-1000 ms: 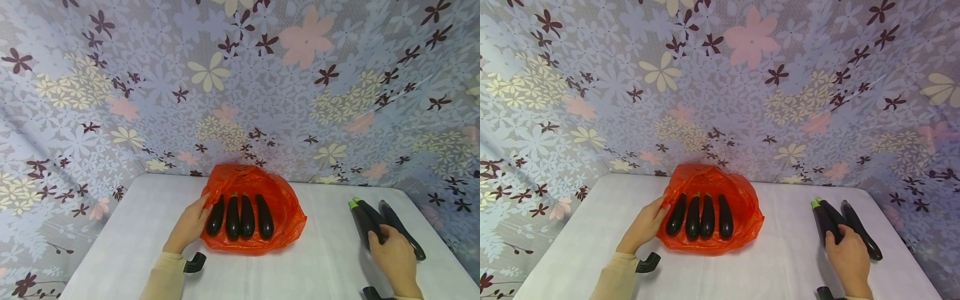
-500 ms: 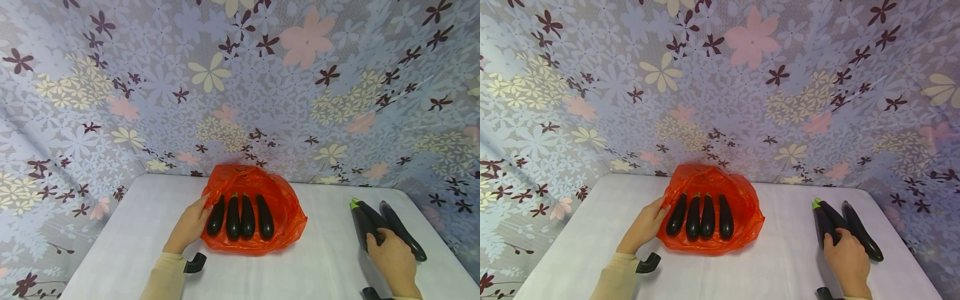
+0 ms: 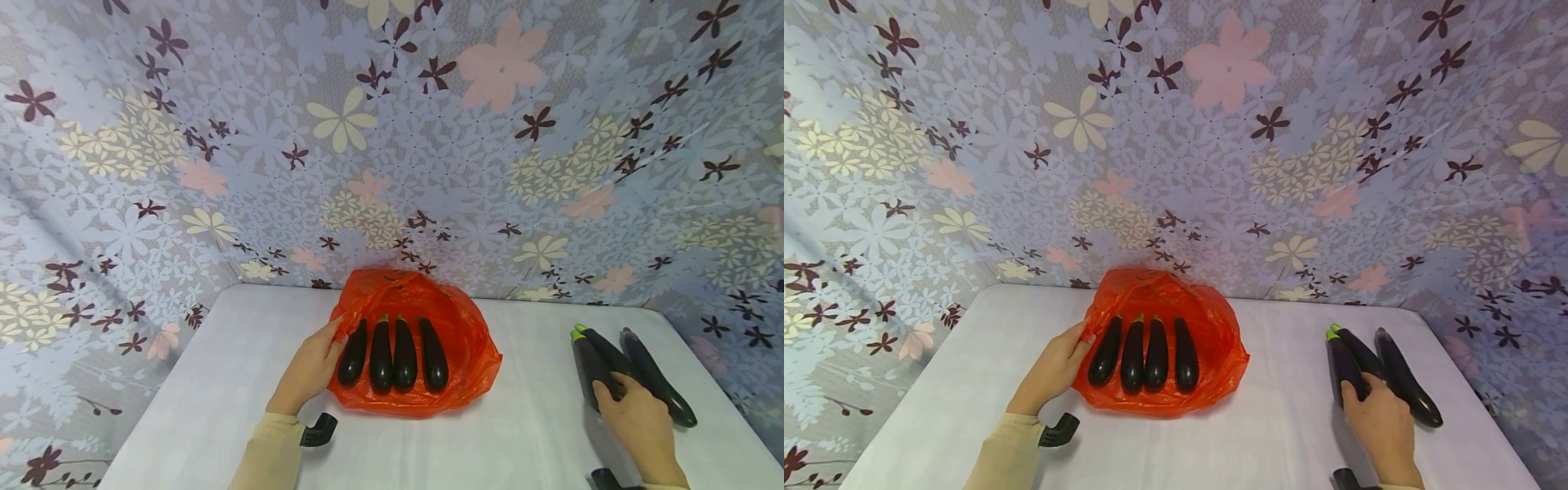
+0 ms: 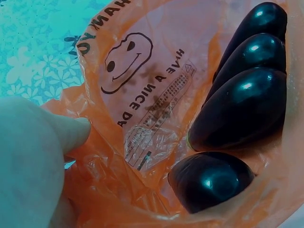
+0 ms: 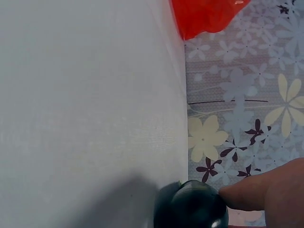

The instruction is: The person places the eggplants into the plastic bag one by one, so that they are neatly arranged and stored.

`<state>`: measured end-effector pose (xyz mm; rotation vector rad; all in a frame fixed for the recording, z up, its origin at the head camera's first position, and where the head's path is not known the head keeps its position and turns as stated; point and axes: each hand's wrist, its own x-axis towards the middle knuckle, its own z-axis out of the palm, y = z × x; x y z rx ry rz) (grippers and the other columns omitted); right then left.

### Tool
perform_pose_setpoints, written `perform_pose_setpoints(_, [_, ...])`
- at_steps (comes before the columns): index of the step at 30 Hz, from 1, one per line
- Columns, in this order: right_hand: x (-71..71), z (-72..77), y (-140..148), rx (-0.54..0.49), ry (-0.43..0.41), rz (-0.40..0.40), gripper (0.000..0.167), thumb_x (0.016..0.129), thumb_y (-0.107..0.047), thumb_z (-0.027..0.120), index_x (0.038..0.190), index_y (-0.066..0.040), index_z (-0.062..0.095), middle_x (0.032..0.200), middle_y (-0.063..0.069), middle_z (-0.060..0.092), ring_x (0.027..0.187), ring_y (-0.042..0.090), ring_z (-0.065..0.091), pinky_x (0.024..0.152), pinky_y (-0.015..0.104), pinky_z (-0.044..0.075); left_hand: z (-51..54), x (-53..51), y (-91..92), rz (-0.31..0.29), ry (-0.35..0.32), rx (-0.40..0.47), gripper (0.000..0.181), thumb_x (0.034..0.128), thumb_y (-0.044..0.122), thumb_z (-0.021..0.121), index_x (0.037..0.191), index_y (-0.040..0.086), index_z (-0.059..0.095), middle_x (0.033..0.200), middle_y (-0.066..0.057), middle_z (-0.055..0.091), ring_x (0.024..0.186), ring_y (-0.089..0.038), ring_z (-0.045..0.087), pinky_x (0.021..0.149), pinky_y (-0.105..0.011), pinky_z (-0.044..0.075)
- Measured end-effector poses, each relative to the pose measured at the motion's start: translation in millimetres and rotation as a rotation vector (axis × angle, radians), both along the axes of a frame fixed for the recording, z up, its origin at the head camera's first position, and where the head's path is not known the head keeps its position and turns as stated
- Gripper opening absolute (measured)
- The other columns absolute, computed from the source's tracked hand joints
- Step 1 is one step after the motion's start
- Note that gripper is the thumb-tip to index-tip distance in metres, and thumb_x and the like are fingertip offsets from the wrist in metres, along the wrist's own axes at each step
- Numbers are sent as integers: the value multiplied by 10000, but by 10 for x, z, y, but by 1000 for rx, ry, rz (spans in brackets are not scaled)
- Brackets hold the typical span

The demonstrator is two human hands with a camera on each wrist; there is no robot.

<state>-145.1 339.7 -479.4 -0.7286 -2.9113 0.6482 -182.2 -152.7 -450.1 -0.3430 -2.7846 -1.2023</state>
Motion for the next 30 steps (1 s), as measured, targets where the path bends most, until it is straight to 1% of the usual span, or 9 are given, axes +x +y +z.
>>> perform_pose_setpoints(6, [-13, -12, 5, -40, -15, -17, 588, 974, -295, 568, 1336, 158, 468, 1310, 425, 482, 1212, 619, 442, 980, 705, 398, 10, 4, 3, -10, 36, -10, 476, 1050, 176, 508, 1505, 48, 452, 1417, -135, 570, 1295, -336, 547, 1114, -528, 393])
perform_pose_setpoints(13, [-15, -37, 44, -62, 8, -17, 596, 984, -318, 563, 1341, 151, 473, 1292, 419, 503, 1193, 615, 458, 962, 705, 409, 12, 9, 0, -13, 38, -20, 475, 1057, 188, 497, 1507, 44, 448, 1424, -137, 565, 1301, -334, 542, 1117, -522, 391])
perform_pose_setpoints(20, [-14, -36, 48, -66, 18, -24, 610, 993, -336, 546, 1364, 141, 465, 1303, 410, 503, 1213, 605, 450, 993, 694, 392, 23, 12, 8, -10, 29, -8, 478, 1051, 179, 507, 1507, 49, 450, 1422, -136, 567, 1300, -338, 543, 1117, -526, 389])
perform_pose_setpoints(26, [-5, -9, 23, -62, 34, -23, 618, 996, -343, 548, 1379, 134, 467, 1305, 405, 505, 1223, 601, 443, 1006, 704, 373, 18, 12, 12, -9, 29, -6, 480, 1050, 175, 511, 1507, 44, 449, 1426, -137, 564, 1306, -337, 538, 1121, -525, 385])
perform_pose_setpoints(30, [13, 31, -6, -61, 50, -7, 626, 998, -363, 551, 1377, 129, 478, 1301, 398, 513, 1222, 605, 443, 1001, 716, 366, 18, 13, 13, -10, 27, -9, 482, 1053, 178, 506, 1511, 45, 443, 1434, -134, 558, 1314, -335, 531, 1123, -526, 382])
